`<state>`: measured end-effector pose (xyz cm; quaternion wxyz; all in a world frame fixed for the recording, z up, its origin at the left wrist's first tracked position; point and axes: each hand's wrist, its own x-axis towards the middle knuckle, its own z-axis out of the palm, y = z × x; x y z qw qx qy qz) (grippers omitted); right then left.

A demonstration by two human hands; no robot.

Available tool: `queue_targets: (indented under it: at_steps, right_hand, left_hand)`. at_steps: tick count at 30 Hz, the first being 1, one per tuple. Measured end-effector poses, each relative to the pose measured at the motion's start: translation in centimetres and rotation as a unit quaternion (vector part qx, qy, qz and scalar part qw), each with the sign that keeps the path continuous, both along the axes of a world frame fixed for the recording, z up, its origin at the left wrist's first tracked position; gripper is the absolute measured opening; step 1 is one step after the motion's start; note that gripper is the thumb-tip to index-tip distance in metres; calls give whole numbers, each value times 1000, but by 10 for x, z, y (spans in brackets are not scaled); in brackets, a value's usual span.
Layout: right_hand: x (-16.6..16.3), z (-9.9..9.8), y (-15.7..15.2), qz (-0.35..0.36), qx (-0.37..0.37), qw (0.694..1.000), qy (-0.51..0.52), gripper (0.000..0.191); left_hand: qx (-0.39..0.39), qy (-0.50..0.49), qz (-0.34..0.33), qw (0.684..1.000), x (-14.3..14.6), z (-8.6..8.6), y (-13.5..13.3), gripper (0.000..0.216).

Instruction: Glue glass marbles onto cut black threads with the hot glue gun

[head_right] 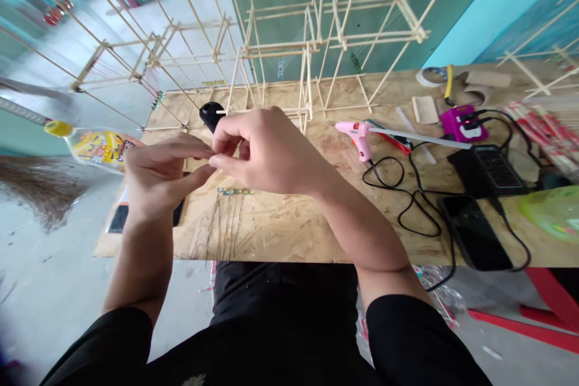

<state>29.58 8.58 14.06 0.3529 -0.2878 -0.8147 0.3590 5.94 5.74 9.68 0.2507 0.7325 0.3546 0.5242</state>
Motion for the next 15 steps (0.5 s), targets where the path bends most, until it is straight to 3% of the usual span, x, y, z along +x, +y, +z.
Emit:
queue_targets:
  at_steps: [6,11,15]
  right_hand:
    - [-18,-22,-6,35,-110,992,53,13]
    - [-28,-37,-20,47,-154,985,64,12]
    - [-33,-46,-33,39,-176,982,62,13]
  left_hand:
    - [51,82,69,993,-4,-1,-28,20]
    - [-16,101,128,987,-10,-8,-60,20]
    - [-54,65,161,983,-13,-21,-74,33]
